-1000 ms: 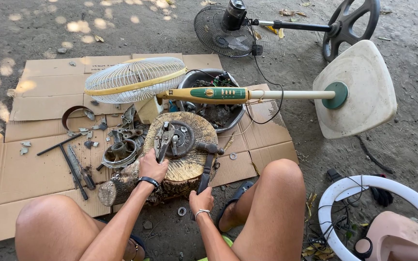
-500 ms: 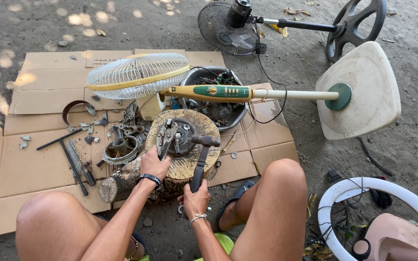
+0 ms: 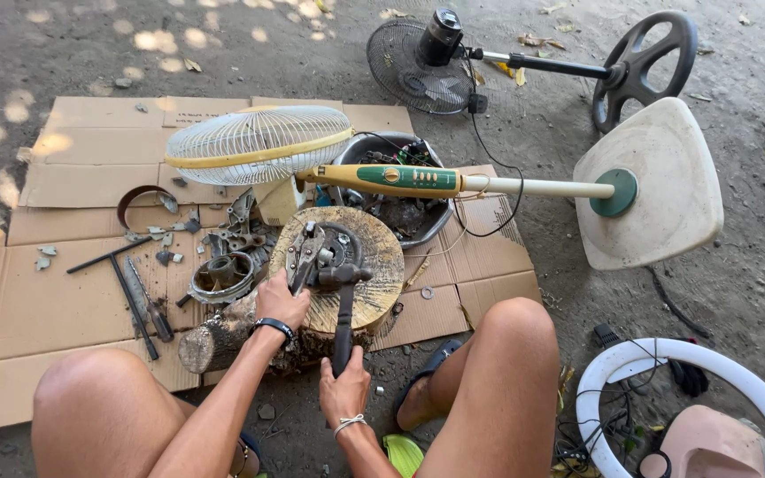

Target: Disassembling a fan motor assembly using a hammer and wrench on a wooden block.

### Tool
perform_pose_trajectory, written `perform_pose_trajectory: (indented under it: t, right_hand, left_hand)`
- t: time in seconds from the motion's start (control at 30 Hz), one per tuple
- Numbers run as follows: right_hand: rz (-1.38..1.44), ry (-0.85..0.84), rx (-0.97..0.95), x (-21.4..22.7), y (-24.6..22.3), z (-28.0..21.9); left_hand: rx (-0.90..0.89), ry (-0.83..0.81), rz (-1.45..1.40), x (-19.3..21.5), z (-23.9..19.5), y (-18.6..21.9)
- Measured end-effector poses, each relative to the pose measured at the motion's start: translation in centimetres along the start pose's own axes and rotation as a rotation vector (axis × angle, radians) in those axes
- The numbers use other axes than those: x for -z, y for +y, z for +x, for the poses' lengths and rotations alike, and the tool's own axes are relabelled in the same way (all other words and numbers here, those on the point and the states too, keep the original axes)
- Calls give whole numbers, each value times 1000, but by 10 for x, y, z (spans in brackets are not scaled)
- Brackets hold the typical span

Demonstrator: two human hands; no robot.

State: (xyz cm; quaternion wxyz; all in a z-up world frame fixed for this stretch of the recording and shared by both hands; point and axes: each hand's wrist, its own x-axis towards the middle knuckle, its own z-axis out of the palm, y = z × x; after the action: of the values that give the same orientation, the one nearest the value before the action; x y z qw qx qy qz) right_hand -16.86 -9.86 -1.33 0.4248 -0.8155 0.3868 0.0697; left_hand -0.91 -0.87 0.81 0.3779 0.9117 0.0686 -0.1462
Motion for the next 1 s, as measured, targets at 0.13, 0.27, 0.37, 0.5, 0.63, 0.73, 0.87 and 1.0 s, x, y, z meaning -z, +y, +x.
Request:
perform_pose_trajectory:
  t: [0.13,0.27,0.37,0.5,0.63,0.73,0.87,1.0]
  right_hand:
    - [65,-2,27,20,-18,-3]
    - [312,-122,-142,47,-39,-17]
    - [245,-91,-147,45,-19,-18]
    - [175,-104,-203,55,-6,-6]
    - [281,-124,-158,61,-5,-3]
    - [766,-344,-341,71,-9,-4]
    - [1235,-547,-459,59,16,16]
    - [1132,-508,-448,54,27,31]
  left_hand:
    - [-11,0,126,2,7,-5]
    - [-32,-29,319,16,5,3]
    - [-28,-35,326,17,4,-1]
    - [39,-41,253,10,11,-11]
    - [57,-35,212,9,14,-14]
    - [47,-53,199,8,10,-18]
    - [26,-49,239,12,5,-12]
    - [-8,-69,227,13,5,-10]
